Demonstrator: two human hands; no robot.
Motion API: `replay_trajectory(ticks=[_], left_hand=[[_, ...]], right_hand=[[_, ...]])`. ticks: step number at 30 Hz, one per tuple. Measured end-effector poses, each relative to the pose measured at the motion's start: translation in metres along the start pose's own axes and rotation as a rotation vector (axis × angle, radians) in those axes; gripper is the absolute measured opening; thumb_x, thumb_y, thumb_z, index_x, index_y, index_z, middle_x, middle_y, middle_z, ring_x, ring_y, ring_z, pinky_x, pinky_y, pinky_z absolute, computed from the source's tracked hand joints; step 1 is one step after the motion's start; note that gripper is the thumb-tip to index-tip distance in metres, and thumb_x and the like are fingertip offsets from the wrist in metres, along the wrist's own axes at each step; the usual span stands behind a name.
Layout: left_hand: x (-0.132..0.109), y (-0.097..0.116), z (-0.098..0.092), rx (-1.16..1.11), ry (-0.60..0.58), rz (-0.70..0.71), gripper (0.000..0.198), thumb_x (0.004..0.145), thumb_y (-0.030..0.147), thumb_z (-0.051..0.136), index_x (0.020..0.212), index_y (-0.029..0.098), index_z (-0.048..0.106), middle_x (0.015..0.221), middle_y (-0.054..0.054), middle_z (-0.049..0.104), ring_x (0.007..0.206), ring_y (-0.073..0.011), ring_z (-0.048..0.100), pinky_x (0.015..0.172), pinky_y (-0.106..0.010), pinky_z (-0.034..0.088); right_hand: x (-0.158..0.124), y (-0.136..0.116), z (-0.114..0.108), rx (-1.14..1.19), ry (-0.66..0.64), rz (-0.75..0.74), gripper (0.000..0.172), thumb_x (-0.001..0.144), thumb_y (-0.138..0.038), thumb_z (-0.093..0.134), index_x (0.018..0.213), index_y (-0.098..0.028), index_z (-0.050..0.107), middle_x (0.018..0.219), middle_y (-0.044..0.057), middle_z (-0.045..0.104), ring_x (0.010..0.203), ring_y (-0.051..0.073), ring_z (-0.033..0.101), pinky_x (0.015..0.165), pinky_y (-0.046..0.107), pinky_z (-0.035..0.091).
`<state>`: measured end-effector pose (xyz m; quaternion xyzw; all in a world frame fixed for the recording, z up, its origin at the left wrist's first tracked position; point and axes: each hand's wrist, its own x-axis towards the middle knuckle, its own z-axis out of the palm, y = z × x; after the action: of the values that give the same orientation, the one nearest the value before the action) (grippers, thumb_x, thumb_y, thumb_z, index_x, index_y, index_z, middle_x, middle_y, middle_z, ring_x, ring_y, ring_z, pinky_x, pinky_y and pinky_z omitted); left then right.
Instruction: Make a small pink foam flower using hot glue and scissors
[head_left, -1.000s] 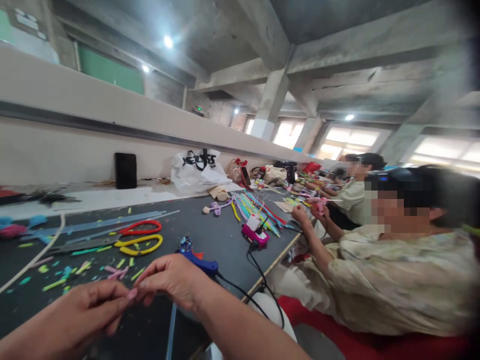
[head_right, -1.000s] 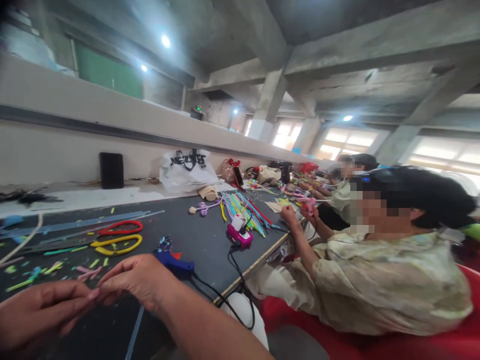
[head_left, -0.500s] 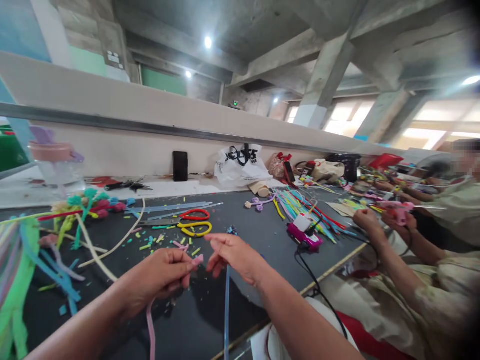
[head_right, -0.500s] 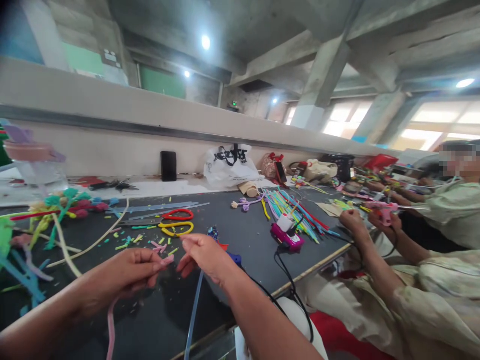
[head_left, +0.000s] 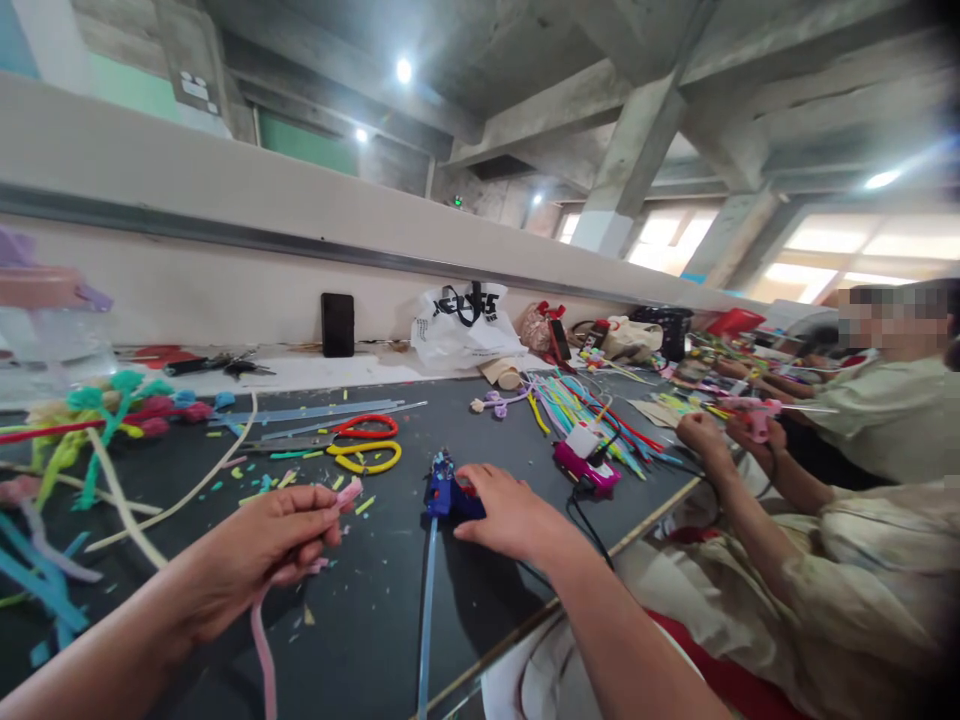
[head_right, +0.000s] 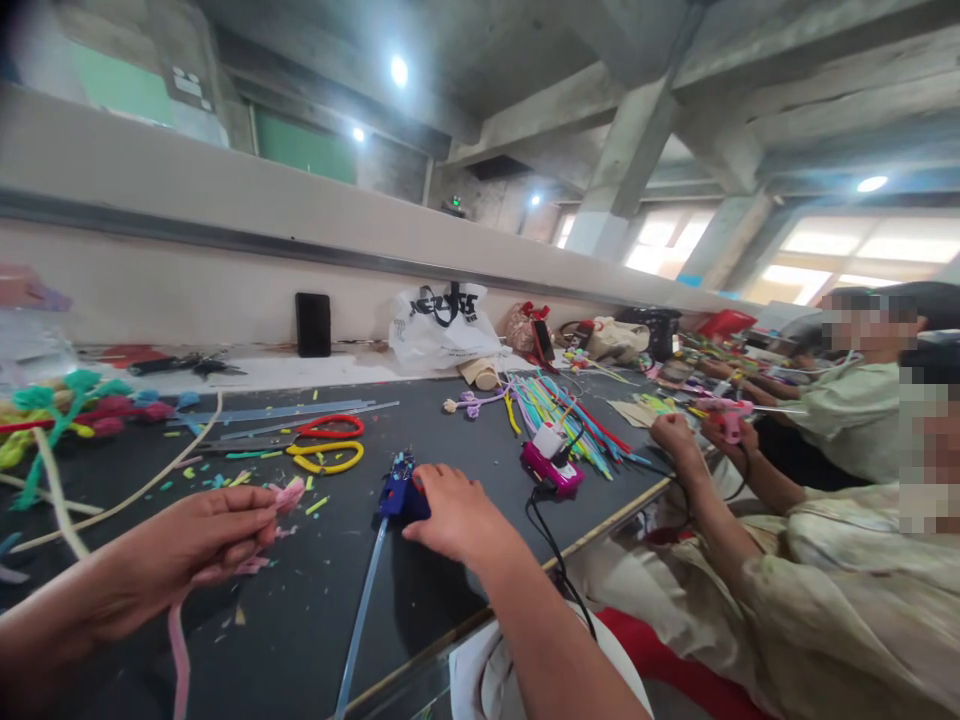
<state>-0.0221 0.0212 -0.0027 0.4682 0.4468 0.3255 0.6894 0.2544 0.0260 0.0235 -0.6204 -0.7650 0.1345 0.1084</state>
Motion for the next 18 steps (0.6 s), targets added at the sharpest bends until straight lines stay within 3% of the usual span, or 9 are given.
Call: replay_trajectory(ticks=[3, 8, 15, 18], left_hand=[[0.000, -0.003, -0.001, 0.013, -0.005, 0.014, 0.025, 0.072, 0.039, 0.064, 0.072, 0.014, 0.061, 0.054, 0.002, 0.050, 0.041, -0.0040, 0.034, 0.037, -0.015, 0.022], [-0.001, -0.003, -0.002, 0.008, -0.002, 0.014, 0.025, 0.073, 0.039, 0.063, 0.075, 0.014, 0.060, 0.054, 0.003, 0.048, 0.041, -0.0033, 0.031, 0.036, -0.015, 0.018], [-0.006, 0.006, 0.006, -0.032, 0.040, 0.001, 0.032, 0.068, 0.040, 0.068, 0.086, 0.014, 0.060, 0.061, 0.002, 0.052, 0.046, -0.0037, 0.036, 0.039, -0.013, 0.020], [-0.009, 0.008, 0.008, -0.036, 0.044, 0.009, 0.033, 0.067, 0.040, 0.068, 0.085, 0.014, 0.061, 0.061, 0.002, 0.052, 0.045, -0.0040, 0.035, 0.038, -0.014, 0.021]], right_hand=[[0.002, -0.009, 0.017, -0.135, 0.053, -0.006, 0.055, 0.063, -0.018, 0.063, 0.116, -0.021, 0.050, 0.115, 0.011, 0.057, 0.102, 0.027, 0.052, 0.082, 0.037, 0.039], [0.021, -0.006, 0.026, -0.085, 0.164, 0.062, 0.050, 0.060, -0.006, 0.054, 0.109, -0.017, 0.051, 0.101, 0.013, 0.061, 0.087, 0.026, 0.059, 0.075, 0.035, 0.040], [0.039, 0.018, -0.012, 0.170, 0.437, 0.155, 0.049, 0.065, -0.021, 0.055, 0.113, -0.015, 0.045, 0.103, 0.012, 0.059, 0.088, 0.023, 0.058, 0.075, 0.033, 0.042], [0.034, 0.018, -0.021, 0.308, 0.482, 0.119, 0.037, 0.074, -0.032, 0.049, 0.106, -0.015, 0.048, 0.090, 0.007, 0.060, 0.077, 0.018, 0.057, 0.068, 0.028, 0.044]])
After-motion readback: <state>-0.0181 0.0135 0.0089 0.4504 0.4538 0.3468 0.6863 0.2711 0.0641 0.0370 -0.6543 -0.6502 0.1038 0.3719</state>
